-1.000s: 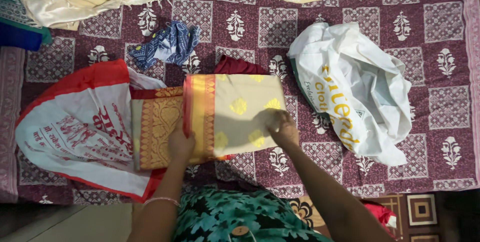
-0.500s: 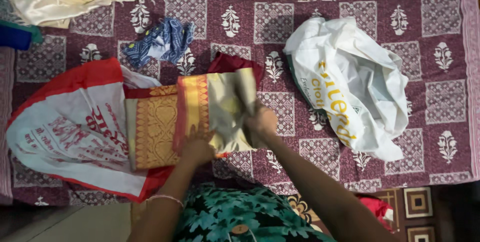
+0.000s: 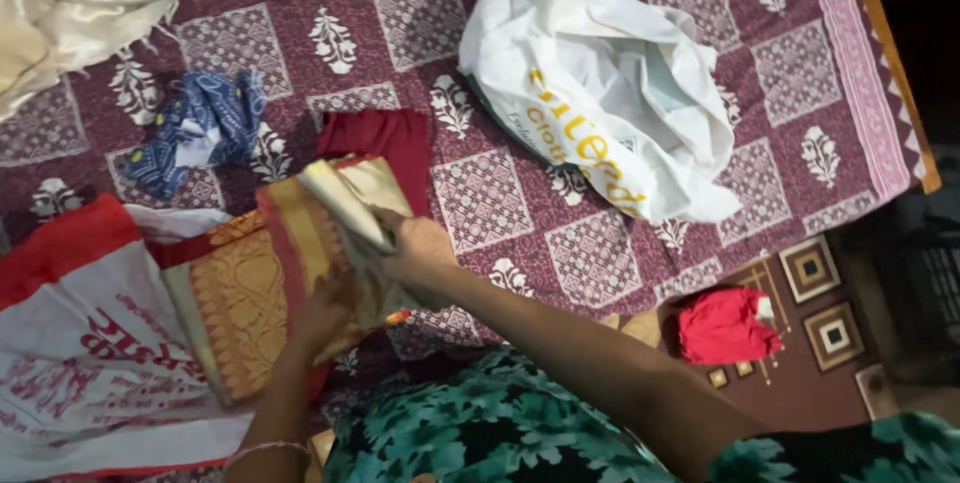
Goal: The person folds a gold and red saree on a bed, carries it to a wardrobe, and places it inside. They then return to the bed to retrieve a purple blouse and unfold it.
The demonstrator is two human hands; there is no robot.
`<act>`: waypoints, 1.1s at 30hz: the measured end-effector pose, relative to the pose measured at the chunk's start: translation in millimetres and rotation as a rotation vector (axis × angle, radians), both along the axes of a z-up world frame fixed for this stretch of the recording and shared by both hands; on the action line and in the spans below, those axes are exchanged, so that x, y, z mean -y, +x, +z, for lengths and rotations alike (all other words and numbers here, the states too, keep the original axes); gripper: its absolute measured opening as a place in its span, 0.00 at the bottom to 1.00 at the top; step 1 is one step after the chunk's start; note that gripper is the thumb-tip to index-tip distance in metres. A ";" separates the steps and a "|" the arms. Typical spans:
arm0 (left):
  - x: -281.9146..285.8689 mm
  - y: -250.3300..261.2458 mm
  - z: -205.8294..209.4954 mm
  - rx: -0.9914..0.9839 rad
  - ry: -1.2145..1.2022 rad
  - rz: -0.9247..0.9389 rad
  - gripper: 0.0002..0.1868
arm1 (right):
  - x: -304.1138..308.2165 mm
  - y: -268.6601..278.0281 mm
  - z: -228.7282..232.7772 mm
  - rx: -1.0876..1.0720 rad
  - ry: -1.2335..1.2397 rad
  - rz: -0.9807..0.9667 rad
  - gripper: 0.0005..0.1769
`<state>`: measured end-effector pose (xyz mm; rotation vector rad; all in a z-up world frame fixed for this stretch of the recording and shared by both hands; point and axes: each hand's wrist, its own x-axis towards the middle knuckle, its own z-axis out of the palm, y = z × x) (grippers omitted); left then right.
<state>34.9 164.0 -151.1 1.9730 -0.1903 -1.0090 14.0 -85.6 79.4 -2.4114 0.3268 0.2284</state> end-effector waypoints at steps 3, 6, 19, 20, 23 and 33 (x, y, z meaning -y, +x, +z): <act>26.2 19.7 77.2 -0.412 -0.313 0.459 0.39 | -10.7 5.3 11.2 -0.006 0.098 -0.077 0.37; 39.4 22.0 172.8 -0.518 -0.551 0.656 0.40 | -34.0 3.9 20.9 -0.078 0.111 -0.072 0.37; 35.8 26.9 187.5 -0.404 -0.428 0.893 0.26 | 13.8 -56.9 -4.2 0.122 0.247 0.439 0.81; 42.2 27.1 187.6 -0.400 -0.395 0.920 0.28 | 20.3 -65.4 -6.7 0.037 0.209 0.398 0.84; 64.8 32.5 197.9 -0.368 -0.580 0.810 0.32 | 15.3 -69.3 -14.1 -0.030 0.187 0.340 0.83; 147.5 43.9 277.5 -0.245 -0.959 0.641 0.48 | 45.9 -61.4 -19.8 0.051 0.219 -0.178 0.47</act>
